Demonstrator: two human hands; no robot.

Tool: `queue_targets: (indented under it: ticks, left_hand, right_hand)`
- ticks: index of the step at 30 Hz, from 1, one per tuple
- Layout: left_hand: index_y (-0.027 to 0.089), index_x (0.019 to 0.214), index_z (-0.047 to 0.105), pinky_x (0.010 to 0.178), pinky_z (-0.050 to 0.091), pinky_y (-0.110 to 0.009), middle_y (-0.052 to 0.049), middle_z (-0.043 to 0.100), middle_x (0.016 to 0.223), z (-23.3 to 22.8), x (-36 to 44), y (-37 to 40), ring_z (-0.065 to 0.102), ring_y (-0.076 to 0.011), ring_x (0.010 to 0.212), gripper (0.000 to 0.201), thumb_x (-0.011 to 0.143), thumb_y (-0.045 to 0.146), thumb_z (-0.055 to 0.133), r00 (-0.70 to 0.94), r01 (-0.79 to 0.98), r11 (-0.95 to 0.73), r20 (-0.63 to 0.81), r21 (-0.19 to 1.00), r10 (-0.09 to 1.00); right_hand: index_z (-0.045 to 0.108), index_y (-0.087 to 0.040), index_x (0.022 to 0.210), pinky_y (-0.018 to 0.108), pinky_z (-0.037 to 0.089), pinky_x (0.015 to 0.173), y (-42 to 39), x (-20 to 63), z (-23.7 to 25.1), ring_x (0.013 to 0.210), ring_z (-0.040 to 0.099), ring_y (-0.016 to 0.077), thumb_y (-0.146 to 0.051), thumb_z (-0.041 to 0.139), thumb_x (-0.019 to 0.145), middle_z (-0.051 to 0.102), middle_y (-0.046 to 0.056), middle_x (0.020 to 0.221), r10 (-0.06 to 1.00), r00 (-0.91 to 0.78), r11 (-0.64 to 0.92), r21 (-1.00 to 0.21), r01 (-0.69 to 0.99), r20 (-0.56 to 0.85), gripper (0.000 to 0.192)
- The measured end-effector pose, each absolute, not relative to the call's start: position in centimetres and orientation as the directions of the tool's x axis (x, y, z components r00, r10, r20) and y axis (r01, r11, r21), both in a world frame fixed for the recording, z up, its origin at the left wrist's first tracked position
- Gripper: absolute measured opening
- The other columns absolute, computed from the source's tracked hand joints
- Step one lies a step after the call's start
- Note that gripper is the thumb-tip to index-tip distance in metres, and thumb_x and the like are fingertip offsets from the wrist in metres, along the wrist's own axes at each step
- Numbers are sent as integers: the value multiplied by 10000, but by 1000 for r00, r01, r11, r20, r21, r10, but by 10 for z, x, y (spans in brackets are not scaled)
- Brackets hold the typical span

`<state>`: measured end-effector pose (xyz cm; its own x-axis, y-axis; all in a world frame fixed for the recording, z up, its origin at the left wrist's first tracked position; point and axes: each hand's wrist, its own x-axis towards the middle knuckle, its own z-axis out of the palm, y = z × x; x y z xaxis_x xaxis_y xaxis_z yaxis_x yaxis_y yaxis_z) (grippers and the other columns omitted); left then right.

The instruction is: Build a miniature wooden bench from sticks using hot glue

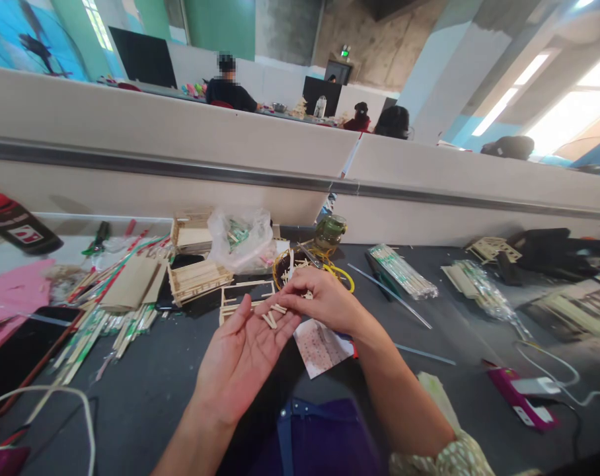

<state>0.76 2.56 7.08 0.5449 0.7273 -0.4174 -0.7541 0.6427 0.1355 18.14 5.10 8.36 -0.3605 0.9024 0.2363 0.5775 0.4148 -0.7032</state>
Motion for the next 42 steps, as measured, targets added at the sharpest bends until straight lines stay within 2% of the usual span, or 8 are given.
queue_targets:
  ticks: [6, 11, 20, 27, 30, 33, 37, 42]
  left_hand:
    - [-2, 1421, 387, 949, 530, -458, -279, 601, 1264, 69, 8, 26, 607, -325, 1168, 567, 1001, 367, 291, 570, -739, 658, -387, 145, 725]
    - [24, 1349, 474, 866, 574, -447, -238, 683, 1100, 68, 9, 28, 697, -293, 992, 485, 1001, 321, 314, 550, -735, 659, -426, 161, 718]
    - [92, 1203, 607, 738, 595, -231, -110, 732, 928, 38, 41, 21, 719, -145, 761, 376, 908, -6, 397, 439, -768, 599, -495, 227, 750]
    - [54, 981, 636, 769, 610, -308, -175, 708, 978, 31, 43, 26, 716, -205, 864, 191, 913, 39, 458, 327, -790, 561, -605, 247, 726]
    - [78, 993, 643, 724, 612, -298, -129, 699, 893, 36, 32, 33, 705, -167, 771, 207, 913, 39, 455, 274, -827, 503, -599, 252, 752]
    - [80, 994, 642, 682, 606, -284, -110, 675, 847, 40, 22, 38, 689, -150, 734, 222, 926, 54, 432, 266, -856, 464, -578, 227, 772]
    - [76, 1000, 631, 648, 601, -299, -116, 659, 868, 44, 16, 41, 679, -156, 726, 241, 940, 72, 397, 265, -864, 457, -581, 212, 770]
    - [81, 1005, 622, 609, 592, -290, -101, 642, 855, 49, 14, 41, 670, -157, 713, 247, 946, 85, 382, 258, -859, 461, -590, 222, 765]
  right_hand:
    - [738, -215, 968, 253, 447, 735, 43, 191, 77, 795, 599, 124, -315, 651, 881, 673, 6, 822, 887, -370, 439, -751, 493, 275, 159]
    - [712, -251, 1072, 281, 442, 775, 33, 187, 74, 843, 596, 147, -266, 617, 906, 671, 11, 846, 886, -358, 462, -646, 608, 295, 192]
    - [643, -215, 898, 305, 414, 759, 5, 164, 41, 880, 533, 203, -150, 571, 871, 634, 49, 891, 937, -125, 271, -454, 849, 325, 100]
    - [602, -218, 851, 248, 417, 668, 8, 196, 35, 730, 564, 147, -249, 585, 848, 642, 0, 822, 965, 130, 78, -722, 688, 228, 36]
    - [604, -220, 826, 248, 394, 639, 25, 223, 28, 685, 569, 148, -283, 563, 869, 644, -12, 752, 939, 285, -110, -623, 775, 189, 87]
    - [640, -219, 961, 253, 408, 712, 41, 234, 10, 851, 617, 174, -254, 559, 888, 702, 24, 917, 963, 232, -141, -478, 867, 138, 114]
    - [686, -224, 949, 263, 408, 766, 46, 224, -12, 974, 604, 200, -243, 537, 915, 711, 54, 994, 997, 59, -71, -225, 972, -57, 154]
    - [697, -209, 905, 277, 412, 813, 43, 212, -21, 1043, 545, 221, -244, 547, 910, 693, 60, 992, 988, -94, 81, -110, 991, -123, 154]
